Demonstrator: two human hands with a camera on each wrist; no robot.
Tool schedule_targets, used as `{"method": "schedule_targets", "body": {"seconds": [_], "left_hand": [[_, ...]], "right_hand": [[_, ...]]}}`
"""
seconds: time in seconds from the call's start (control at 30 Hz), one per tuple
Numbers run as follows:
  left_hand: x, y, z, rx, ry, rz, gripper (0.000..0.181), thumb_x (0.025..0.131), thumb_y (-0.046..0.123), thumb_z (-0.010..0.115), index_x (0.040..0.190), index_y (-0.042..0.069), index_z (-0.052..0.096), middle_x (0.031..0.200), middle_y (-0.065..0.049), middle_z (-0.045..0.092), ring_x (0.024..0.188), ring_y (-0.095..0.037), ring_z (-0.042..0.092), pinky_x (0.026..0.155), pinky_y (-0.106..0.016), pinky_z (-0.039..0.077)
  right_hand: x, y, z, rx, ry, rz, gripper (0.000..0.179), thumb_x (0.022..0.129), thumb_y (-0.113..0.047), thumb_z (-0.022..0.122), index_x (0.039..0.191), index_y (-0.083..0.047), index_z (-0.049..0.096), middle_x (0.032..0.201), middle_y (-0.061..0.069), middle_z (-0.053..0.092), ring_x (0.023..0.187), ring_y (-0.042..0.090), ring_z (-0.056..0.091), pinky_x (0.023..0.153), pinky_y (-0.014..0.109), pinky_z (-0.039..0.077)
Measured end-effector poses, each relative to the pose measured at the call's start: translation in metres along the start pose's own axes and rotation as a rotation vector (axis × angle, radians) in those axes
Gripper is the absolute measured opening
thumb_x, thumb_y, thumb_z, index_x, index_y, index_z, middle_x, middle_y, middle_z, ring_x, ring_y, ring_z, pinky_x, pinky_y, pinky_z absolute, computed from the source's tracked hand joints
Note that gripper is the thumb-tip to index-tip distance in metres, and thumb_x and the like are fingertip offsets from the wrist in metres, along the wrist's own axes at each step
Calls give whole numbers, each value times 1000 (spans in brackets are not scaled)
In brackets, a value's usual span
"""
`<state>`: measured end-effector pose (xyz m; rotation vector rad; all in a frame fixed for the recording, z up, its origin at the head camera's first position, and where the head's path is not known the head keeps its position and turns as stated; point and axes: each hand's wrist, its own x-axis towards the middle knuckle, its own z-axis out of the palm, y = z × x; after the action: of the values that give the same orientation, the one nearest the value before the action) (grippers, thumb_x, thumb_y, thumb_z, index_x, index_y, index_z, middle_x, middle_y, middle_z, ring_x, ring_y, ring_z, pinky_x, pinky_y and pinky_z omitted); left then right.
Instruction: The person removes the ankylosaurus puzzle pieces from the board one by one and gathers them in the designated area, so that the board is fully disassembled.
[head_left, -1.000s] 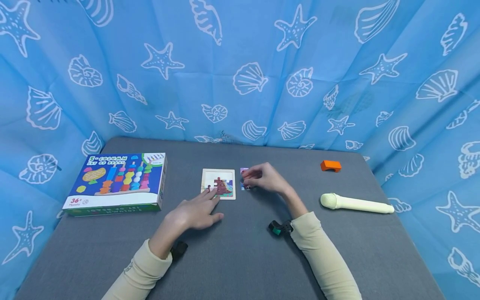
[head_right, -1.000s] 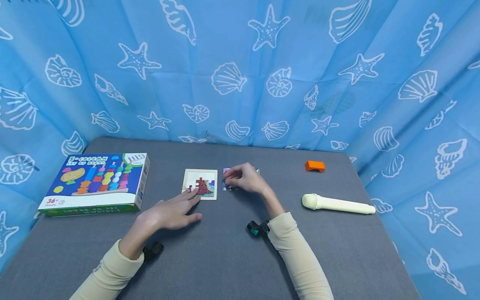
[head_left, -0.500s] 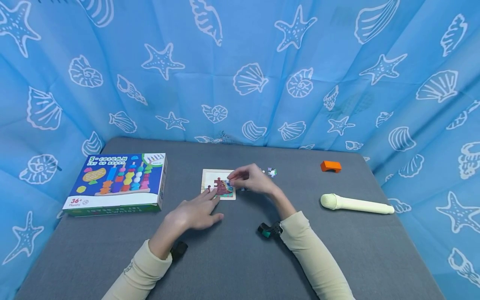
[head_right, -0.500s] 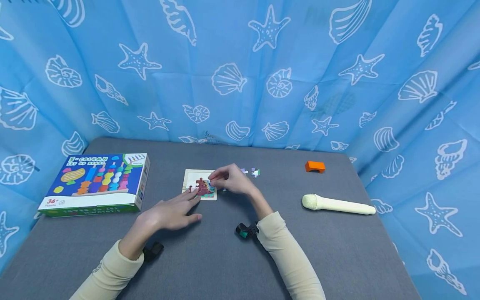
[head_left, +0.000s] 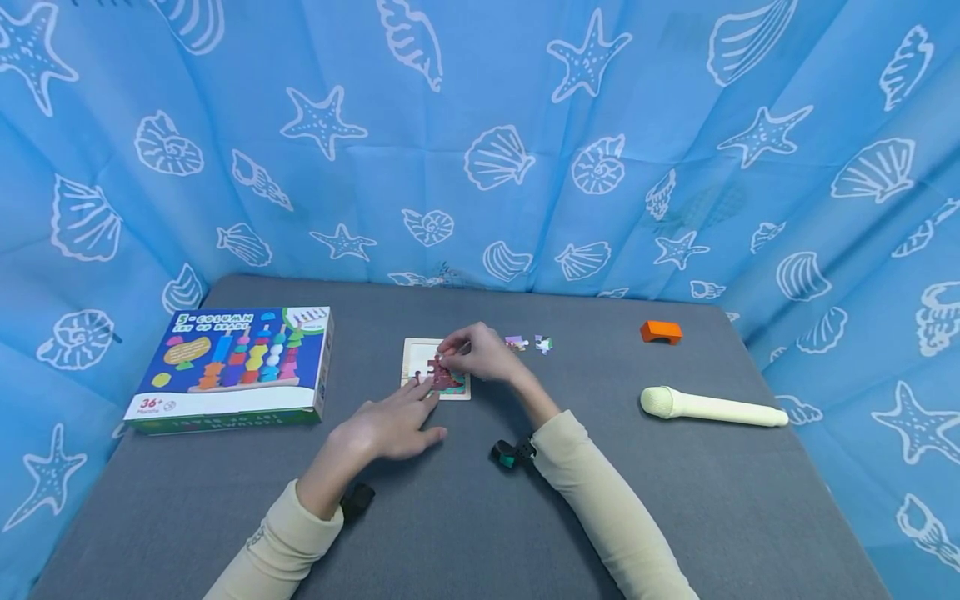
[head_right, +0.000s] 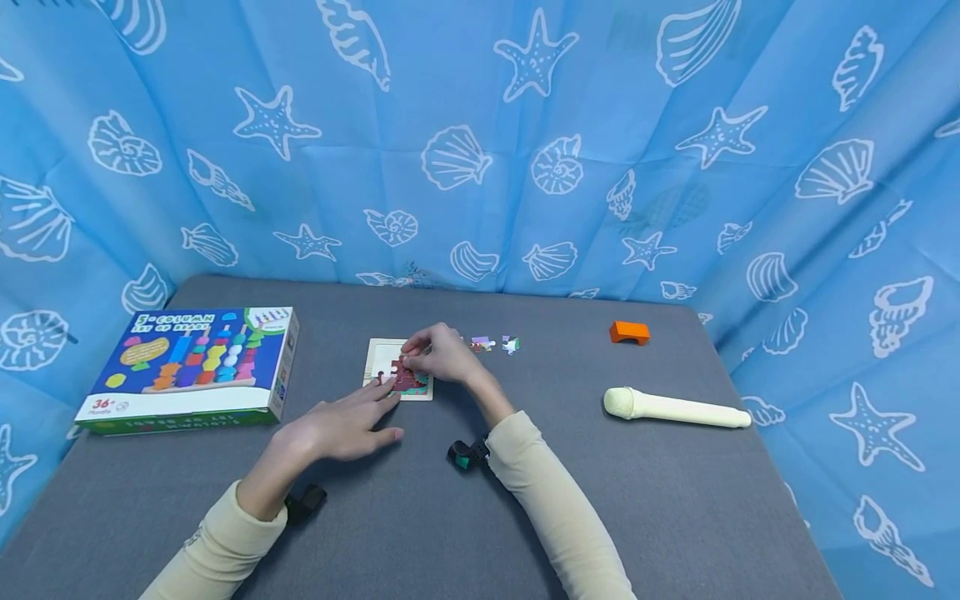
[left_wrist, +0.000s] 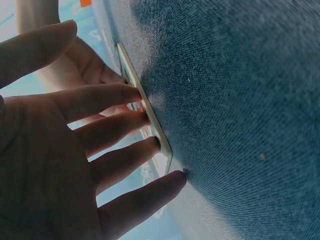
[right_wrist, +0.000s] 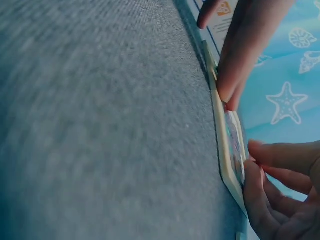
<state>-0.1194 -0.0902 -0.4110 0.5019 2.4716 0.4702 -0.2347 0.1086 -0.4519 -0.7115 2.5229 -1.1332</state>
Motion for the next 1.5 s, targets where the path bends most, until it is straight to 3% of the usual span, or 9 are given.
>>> {"method": "schedule_targets", "body": {"seconds": [0.4,0.7,1.07,1.33,1.5], "left_hand": [[0,-1,-1,-17,-21,8,70,113,44,54,170,7,36,185,-10,14,173,-31,11,123,-83,26],[32,-30,22,-1,-13,18,79,109,61,53,172,17,33,186,-3,9,174,-30,6,117,-89,25],[0,0,-1,-13,-18,-3,70,113,44,53,170,9,35,185,-9,15,173,-31,10,123,-85,24],[1,0,-1,-4,-9,-4,69,112,45,54,169,9,37,184,-9,18,173,-32,12,121,-85,26],[3,-1,1,-1,1,-6,70,112,45,55,169,8,38,184,-10,19,173,-33,14,122,-85,26]], "right_hand": [[9,-12,8,-108,-1,87,16,96,-18,84,105,-6,83,88,3,75,73,6,58,65,18,44],[7,-13,8,-86,22,55,21,94,-22,86,105,-4,80,96,8,80,79,9,66,69,19,48],[-1,-8,7,134,29,-5,16,95,-5,81,110,-1,76,98,15,78,82,10,71,72,20,54],[-14,-1,-5,241,24,-14,18,96,-4,80,113,1,75,98,13,75,81,10,71,75,23,59],[-27,2,-18,251,25,6,20,96,-3,80,114,1,75,99,13,75,81,11,72,75,27,61]]}}
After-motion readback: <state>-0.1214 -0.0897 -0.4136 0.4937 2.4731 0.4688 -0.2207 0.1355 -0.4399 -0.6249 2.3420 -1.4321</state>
